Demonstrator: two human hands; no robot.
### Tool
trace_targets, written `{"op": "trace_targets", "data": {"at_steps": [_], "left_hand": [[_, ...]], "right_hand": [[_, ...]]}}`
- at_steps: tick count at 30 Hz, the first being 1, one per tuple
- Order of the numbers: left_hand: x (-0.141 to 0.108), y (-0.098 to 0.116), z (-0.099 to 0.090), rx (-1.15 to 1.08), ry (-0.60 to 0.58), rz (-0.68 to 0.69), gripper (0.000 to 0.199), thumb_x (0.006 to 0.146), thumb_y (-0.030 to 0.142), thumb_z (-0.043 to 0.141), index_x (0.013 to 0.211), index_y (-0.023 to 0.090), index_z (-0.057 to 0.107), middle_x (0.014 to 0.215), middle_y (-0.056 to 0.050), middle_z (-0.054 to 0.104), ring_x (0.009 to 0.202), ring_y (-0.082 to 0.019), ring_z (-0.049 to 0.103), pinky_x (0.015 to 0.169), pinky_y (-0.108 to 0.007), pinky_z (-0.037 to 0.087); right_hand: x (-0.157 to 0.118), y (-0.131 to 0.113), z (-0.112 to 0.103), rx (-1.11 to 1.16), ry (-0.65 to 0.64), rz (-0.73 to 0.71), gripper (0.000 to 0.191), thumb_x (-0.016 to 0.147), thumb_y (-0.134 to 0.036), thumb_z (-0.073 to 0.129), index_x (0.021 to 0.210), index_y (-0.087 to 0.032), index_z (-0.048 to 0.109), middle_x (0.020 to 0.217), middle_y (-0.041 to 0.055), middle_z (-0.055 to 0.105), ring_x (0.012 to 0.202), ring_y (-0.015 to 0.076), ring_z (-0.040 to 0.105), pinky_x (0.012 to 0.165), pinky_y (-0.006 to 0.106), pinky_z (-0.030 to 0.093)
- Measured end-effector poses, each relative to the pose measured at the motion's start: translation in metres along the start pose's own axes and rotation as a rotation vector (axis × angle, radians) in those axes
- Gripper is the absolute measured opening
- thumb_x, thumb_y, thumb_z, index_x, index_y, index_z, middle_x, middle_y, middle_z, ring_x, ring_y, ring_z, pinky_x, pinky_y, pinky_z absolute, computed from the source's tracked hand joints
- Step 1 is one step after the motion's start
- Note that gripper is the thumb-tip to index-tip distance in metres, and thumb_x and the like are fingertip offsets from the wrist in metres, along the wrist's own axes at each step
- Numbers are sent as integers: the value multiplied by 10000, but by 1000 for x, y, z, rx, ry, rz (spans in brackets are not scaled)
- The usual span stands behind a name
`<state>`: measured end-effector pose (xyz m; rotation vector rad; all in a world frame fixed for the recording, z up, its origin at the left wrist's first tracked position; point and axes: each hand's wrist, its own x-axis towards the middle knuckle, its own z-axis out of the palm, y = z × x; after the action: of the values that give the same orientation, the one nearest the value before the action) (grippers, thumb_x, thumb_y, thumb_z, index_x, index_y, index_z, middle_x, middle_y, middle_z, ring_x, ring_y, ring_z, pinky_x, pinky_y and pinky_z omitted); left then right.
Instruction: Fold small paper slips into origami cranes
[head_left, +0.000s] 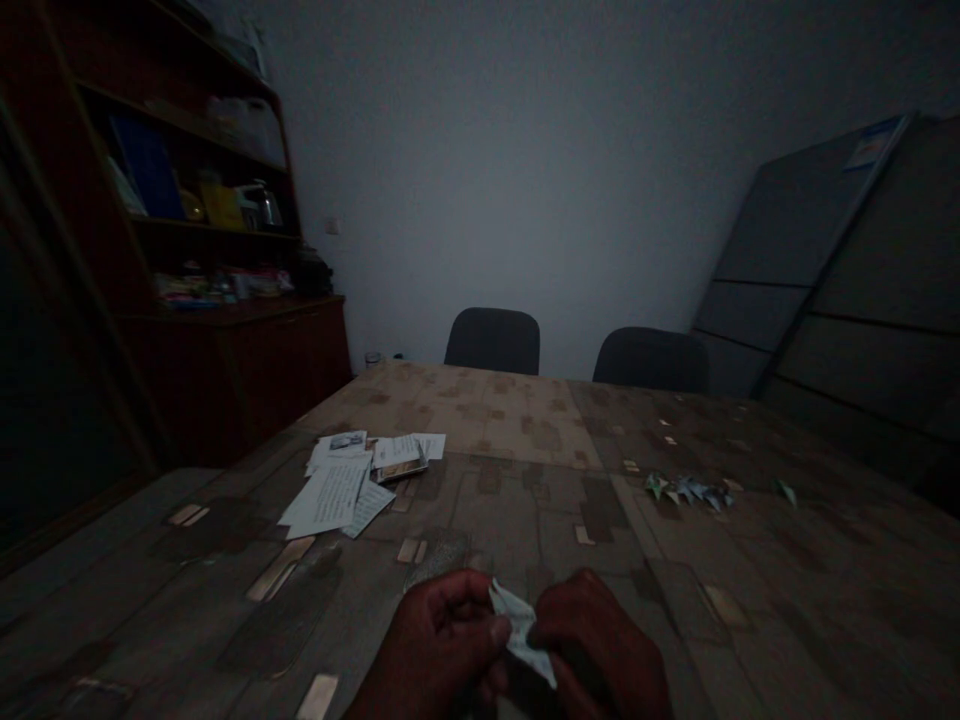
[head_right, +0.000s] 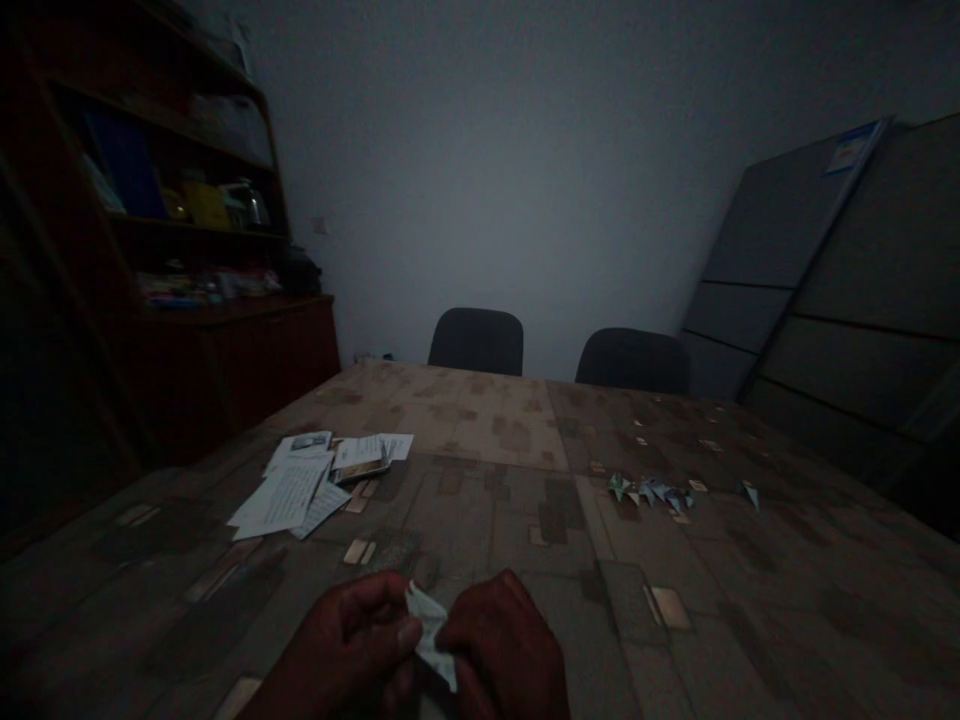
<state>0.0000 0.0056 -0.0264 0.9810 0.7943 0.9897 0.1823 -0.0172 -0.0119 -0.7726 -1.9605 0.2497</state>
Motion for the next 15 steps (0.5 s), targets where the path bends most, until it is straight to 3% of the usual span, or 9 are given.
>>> {"op": "trace_targets", "data": {"at_steps": [2, 4, 8, 15], "left_hand": [[-1, 3, 1, 19, 49, 28, 378, 608, 474, 857, 670, 155, 665, 443, 30, 591, 359, -81, 500, 367, -167, 403], [-1, 5, 2, 39, 65, 31, 353, 604, 451, 849, 639, 160, 653, 422, 33, 579, 339, -79, 477, 351, -170, 387], [-3, 10, 5, 73, 86, 13, 283, 625, 395, 825, 673, 155, 683, 433, 31, 590, 353, -88, 493, 366, -179, 403], [-13, 23, 14, 111, 138, -24, 198, 653, 297, 807, 731, 133, 729, 499, 26, 614, 410, -86, 520, 433, -190, 428]], "right_hand": [[0, -5, 4, 56, 58, 148, 197, 840, -87, 571, 911, -246, 661, 786, 44, 694, 699, 203, 640, 637, 295, 480], [1, -11, 7, 161, 141, 388, 90, 888, -232, 587, 877, -241, 676, 760, 39, 677, 687, 202, 632, 631, 289, 473], [5, -18, 10, 447, 150, 770, 327, 836, -543, 648, 844, -218, 688, 674, 5, 615, 619, 177, 563, 577, 264, 419], [10, -22, 9, 623, 149, 901, 406, 703, -573, 781, 812, -194, 684, 672, -9, 581, 631, 149, 518, 599, 253, 404]]}}
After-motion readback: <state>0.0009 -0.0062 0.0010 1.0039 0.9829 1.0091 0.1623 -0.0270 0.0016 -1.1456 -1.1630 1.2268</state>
